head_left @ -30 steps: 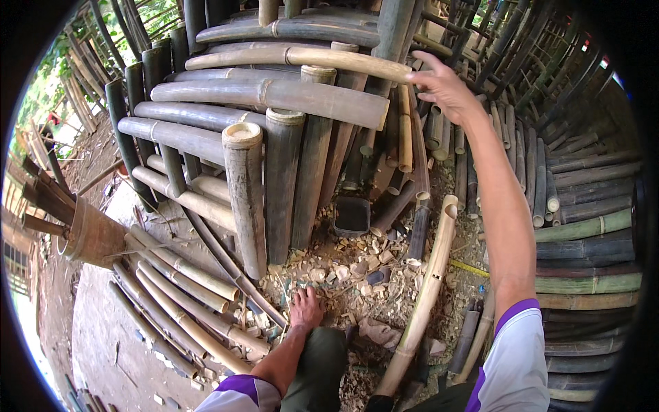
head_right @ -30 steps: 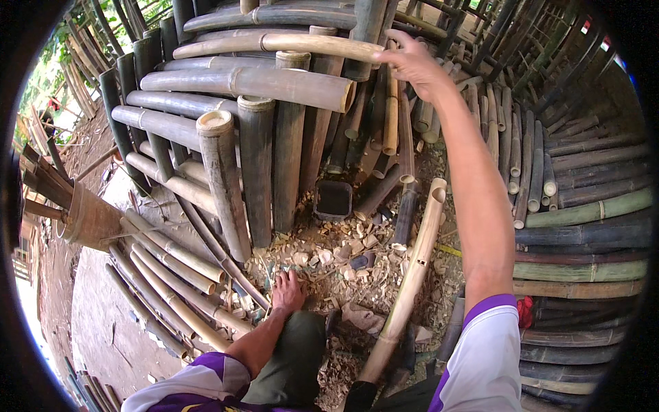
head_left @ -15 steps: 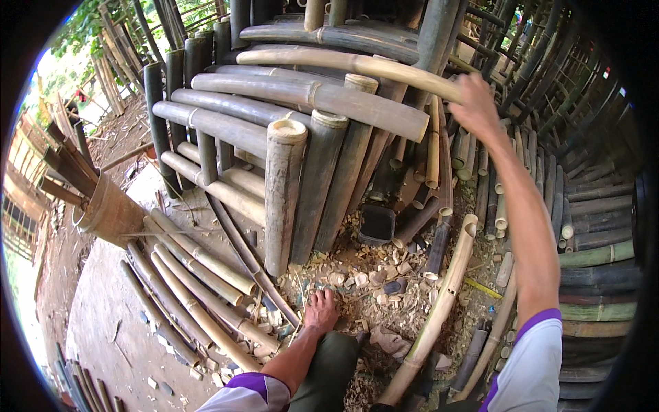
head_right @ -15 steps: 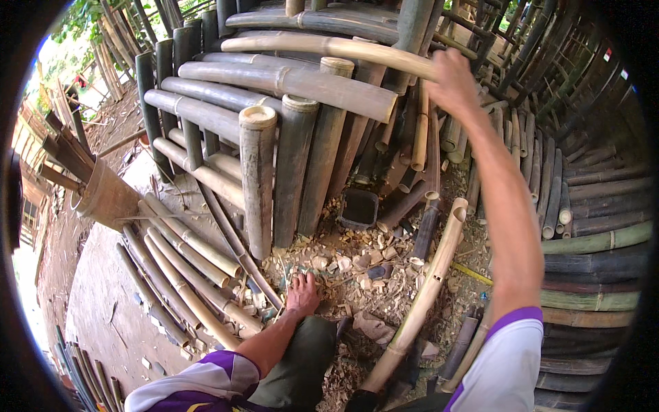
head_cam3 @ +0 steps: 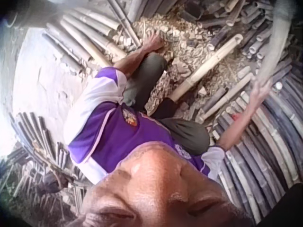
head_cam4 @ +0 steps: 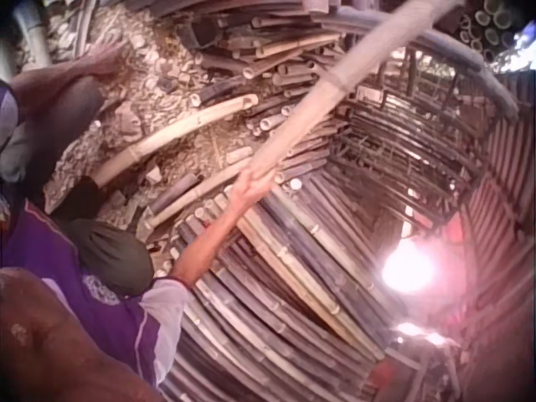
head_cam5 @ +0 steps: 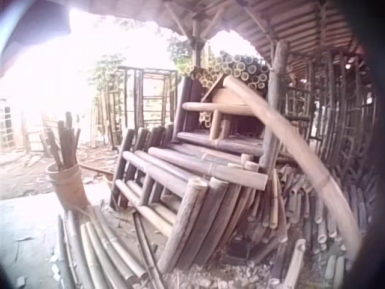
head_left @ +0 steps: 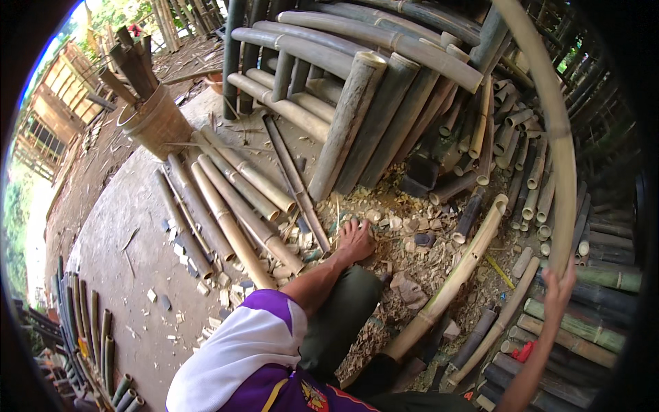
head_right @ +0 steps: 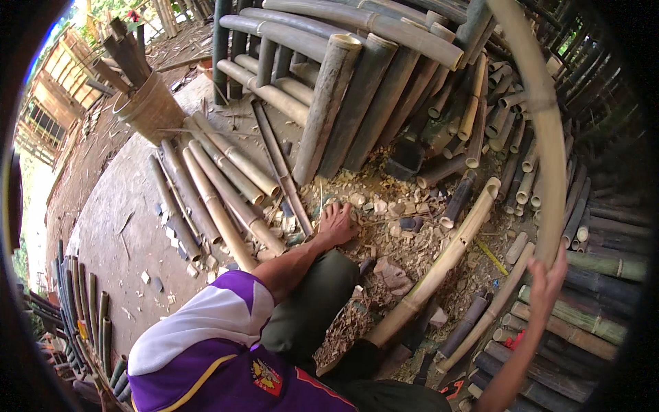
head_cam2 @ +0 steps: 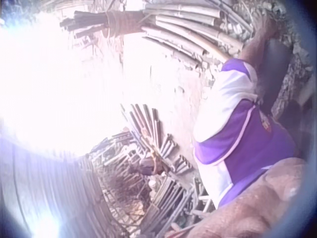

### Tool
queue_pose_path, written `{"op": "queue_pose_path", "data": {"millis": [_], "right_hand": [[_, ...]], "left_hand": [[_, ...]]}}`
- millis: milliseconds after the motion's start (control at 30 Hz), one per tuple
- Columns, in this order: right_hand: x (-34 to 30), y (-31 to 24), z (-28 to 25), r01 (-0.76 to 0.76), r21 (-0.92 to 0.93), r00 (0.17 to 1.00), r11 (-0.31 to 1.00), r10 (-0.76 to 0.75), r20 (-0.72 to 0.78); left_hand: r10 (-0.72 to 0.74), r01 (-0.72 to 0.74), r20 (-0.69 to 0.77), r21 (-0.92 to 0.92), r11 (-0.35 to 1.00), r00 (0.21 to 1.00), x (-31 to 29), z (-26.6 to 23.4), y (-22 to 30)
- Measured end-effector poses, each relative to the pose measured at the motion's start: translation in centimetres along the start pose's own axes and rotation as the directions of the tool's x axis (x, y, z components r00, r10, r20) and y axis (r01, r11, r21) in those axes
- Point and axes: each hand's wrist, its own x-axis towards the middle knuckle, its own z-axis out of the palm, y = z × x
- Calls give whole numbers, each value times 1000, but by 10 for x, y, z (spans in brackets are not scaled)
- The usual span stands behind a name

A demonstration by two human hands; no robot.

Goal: The person sits on the floor and uses a chisel and a wooden mallet to carve and shape a long bamboo pole. They repeatedly strike the chisel to remove material and occasionally inspect the work.

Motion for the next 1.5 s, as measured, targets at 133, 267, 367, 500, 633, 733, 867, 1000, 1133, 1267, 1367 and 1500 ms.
{"op": "queue_pose_path", "data": {"millis": [133, 267, 367, 500, 633, 733, 867, 1000, 1133, 1267, 1367, 1500], "right_hand": [[-108, -14, 42, -168, 315, 982, 934, 132, 133], [-154, -39, 109, -229, 360, 862, 905, 17, 507], [-159, -68, 159, 4, 211, 852, 977, -114, 510], [-169, -87, 172, 41, 149, 876, 988, -107, 471], [-204, -60, 169, -262, 234, 781, 936, 63, 621], [-239, -55, 178, -408, 292, 729, 865, 116, 675], [-267, -66, 191, -529, 330, 679, 782, 157, 717], [-279, -76, 198, -554, 281, 639, 784, 184, 747], [-296, -69, 211, -493, 251, 662, 833, 172, 729], [-298, -76, 220, -339, 227, 676, 913, 68, 734], [-293, -92, 213, -342, 224, 660, 913, 64, 748], [-293, -91, 202, -432, 211, 651, 877, 141, 746]], "left_hand": [[345, -7, 147, -912, 410, 927, -10, -46, 25], [565, 193, -84, -890, -413, 821, -51, -124, 89], [281, 211, 58, -808, -551, 958, -59, -118, 69], [-319, 112, 323, -837, -535, 891, -38, -102, 20], [-641, -13, 210, -946, -324, 738, -21, -95, -22], [-764, 8, 120, -989, -149, 634, -1, -69, -76], [-842, 93, -158, -967, 238, 516, 7, -70, -113], [-793, 238, -288, -850, 470, 537, -11, -79, -139], [-924, 600, -239, -705, 377, 299, -53, -106, -147], [-928, 789, -177, -489, 372, 328, -88, -77, -180], [-910, 678, -41, -654, 337, 412, -95, -63, -196], [-670, -89, 213, -918, -387, 712, -91, -74, -213]]}}
